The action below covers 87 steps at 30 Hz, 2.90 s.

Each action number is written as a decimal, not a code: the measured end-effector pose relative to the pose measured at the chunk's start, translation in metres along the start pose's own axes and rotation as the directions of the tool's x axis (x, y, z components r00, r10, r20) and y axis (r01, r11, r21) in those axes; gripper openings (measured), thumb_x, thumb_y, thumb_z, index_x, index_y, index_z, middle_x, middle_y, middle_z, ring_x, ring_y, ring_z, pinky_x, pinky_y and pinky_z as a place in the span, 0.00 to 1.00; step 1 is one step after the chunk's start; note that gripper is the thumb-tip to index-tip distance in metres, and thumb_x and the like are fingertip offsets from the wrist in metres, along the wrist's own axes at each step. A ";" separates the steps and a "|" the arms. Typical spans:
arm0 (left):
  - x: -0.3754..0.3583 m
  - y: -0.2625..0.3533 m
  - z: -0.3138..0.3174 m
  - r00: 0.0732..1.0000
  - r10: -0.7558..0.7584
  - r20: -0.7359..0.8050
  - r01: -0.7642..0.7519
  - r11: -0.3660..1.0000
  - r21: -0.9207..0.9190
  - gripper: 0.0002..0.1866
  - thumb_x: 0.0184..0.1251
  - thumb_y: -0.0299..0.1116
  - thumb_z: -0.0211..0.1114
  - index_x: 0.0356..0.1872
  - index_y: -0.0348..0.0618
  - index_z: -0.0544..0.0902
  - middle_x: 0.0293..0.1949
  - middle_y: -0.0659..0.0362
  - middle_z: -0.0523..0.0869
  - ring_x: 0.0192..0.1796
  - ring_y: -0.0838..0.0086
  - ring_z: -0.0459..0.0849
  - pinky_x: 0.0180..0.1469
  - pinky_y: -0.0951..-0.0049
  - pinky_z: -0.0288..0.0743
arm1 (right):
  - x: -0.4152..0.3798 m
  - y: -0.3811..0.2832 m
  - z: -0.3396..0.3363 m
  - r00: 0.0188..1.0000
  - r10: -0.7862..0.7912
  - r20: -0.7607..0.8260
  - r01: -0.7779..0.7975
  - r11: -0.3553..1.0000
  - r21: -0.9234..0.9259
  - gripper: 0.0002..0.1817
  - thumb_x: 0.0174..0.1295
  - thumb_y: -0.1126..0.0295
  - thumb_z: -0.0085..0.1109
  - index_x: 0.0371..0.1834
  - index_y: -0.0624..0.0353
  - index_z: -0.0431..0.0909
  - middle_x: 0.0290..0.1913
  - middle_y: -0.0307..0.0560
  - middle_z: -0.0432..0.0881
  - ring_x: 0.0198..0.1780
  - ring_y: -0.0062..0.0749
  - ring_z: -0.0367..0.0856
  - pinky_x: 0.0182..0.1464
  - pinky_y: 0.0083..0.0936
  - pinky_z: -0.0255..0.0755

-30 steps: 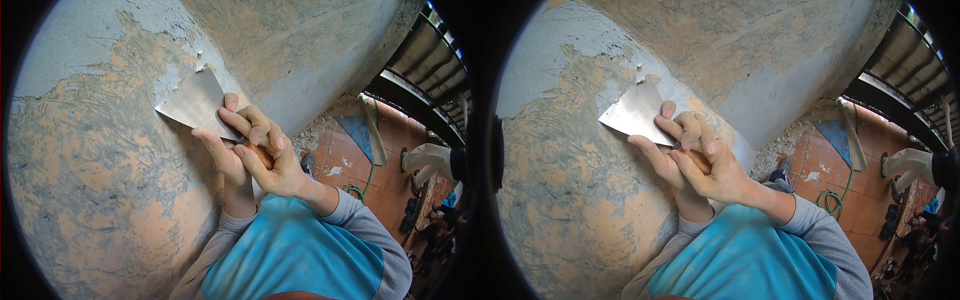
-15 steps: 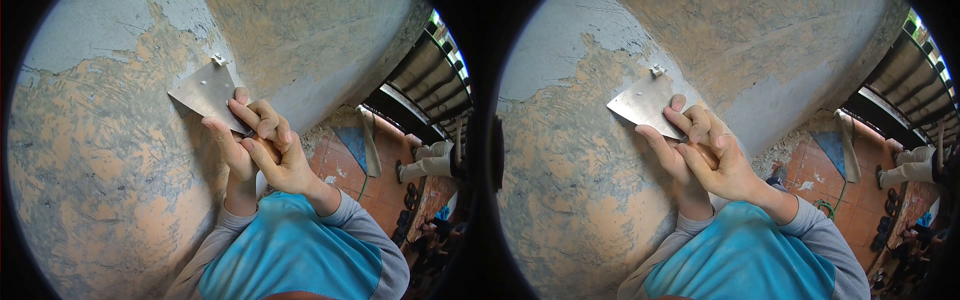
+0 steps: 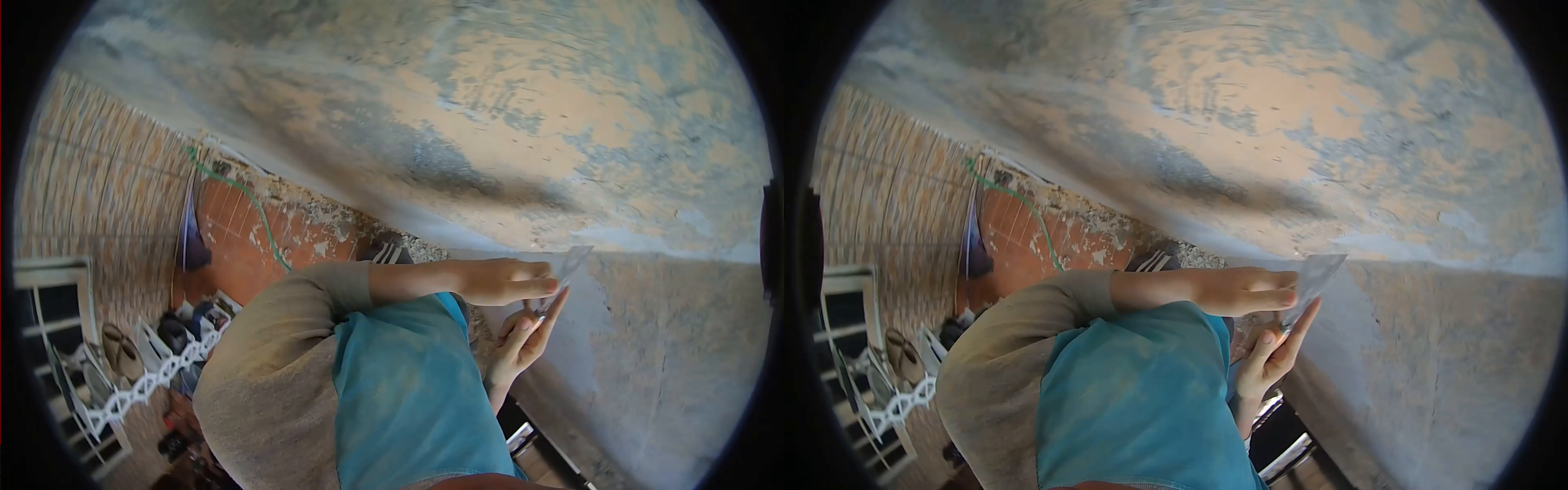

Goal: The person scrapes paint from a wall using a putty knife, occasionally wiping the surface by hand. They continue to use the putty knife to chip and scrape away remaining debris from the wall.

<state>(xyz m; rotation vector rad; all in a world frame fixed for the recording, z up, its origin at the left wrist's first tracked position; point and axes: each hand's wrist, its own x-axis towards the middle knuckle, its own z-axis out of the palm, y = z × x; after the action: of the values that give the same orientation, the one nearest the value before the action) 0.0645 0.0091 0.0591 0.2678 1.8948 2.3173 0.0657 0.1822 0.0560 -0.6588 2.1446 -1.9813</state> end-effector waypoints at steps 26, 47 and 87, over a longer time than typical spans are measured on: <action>-0.598 -0.172 -0.356 -0.405 0.256 -0.878 0.883 0.358 -0.303 0.30 0.69 0.32 0.56 0.73 0.45 0.65 0.64 0.45 0.81 0.63 0.49 0.82 0.64 0.51 0.75 | 0.083 -0.010 0.282 0.475 -0.856 0.205 0.879 0.471 -0.073 0.15 0.70 0.68 0.61 0.26 0.61 0.72 0.22 0.45 0.73 0.30 0.44 0.67 0.49 0.41 0.65; -0.724 -0.234 -0.513 -0.221 -0.124 -0.967 0.975 -0.067 -0.214 0.22 0.71 0.41 0.65 0.62 0.46 0.78 0.62 0.50 0.82 0.57 0.58 0.86 0.60 0.58 0.81 | 0.078 -0.030 0.387 0.472 -0.882 0.009 0.678 0.357 -0.642 0.12 0.55 0.65 0.58 0.20 0.49 0.64 0.21 0.37 0.72 0.24 0.37 0.68 0.44 0.36 0.56; -0.638 -0.140 -0.448 -0.607 -0.132 -0.784 0.731 0.295 -0.616 0.42 0.72 0.55 0.63 0.79 0.46 0.59 0.56 0.48 0.88 0.60 0.57 0.86 0.63 0.50 0.75 | 0.006 -0.020 0.368 0.665 0.191 0.722 0.359 0.766 -0.533 0.17 0.60 0.66 0.71 0.21 0.60 0.73 0.20 0.55 0.75 0.25 0.53 0.67 0.40 0.39 0.66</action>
<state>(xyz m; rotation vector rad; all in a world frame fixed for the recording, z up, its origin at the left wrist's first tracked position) 0.5855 -0.5295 -0.1968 -2.6590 1.5968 0.6021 0.2100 -0.1557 0.0335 -1.4039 2.1491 -0.6330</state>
